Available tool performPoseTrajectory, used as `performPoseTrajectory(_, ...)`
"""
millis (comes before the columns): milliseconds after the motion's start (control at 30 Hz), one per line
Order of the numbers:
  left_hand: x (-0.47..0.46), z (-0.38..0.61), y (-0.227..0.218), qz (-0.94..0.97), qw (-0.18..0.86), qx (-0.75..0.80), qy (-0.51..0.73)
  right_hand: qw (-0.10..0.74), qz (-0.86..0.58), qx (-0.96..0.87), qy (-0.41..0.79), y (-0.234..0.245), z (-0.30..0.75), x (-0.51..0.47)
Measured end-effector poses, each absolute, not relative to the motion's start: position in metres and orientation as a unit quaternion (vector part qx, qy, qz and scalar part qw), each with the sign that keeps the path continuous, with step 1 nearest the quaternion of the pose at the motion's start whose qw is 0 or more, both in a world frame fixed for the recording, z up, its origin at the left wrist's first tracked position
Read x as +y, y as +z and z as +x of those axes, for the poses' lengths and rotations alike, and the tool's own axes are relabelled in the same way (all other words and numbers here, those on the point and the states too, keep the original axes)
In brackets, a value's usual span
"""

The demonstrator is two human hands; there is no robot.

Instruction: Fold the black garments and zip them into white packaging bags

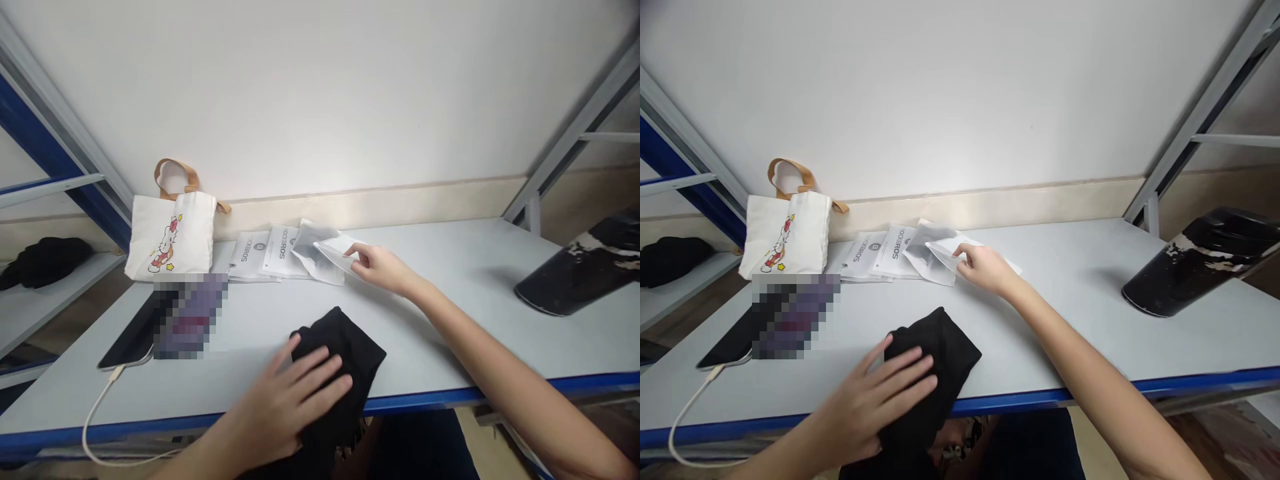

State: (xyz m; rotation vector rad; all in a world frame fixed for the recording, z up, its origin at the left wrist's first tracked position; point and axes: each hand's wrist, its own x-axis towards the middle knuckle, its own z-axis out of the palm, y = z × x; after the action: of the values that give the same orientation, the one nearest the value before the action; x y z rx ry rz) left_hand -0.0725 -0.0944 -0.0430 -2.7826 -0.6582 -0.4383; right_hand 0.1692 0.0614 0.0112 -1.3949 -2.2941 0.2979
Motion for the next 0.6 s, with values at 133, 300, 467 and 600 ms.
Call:
performPoseTrajectory(133, -0.081, -0.073, -0.035, -0.961, 0.027, -0.26, -0.086, 0.226, -0.506, -0.827, 0.098, 0.011, 0.17, 0.063)
performPoseTrajectory(300, -0.079, -0.072, -0.028, -0.968, 0.06, -0.191, -0.153, 0.226, -0.497, -0.831, 0.103, 0.01, 0.168, 0.06)
performPoseTrajectory(467, -0.05, -0.067, 0.002, -0.901, 0.165, -0.194, -0.351, 0.252, -0.469, -0.836, 0.133, 0.012, 0.165, 0.057)
performPoseTrajectory(600, -0.007, -0.052, 0.01, -0.862, 0.217, -0.185, -0.42, 0.288, -0.432, -0.826, 0.22, 0.012, 0.169, 0.06)
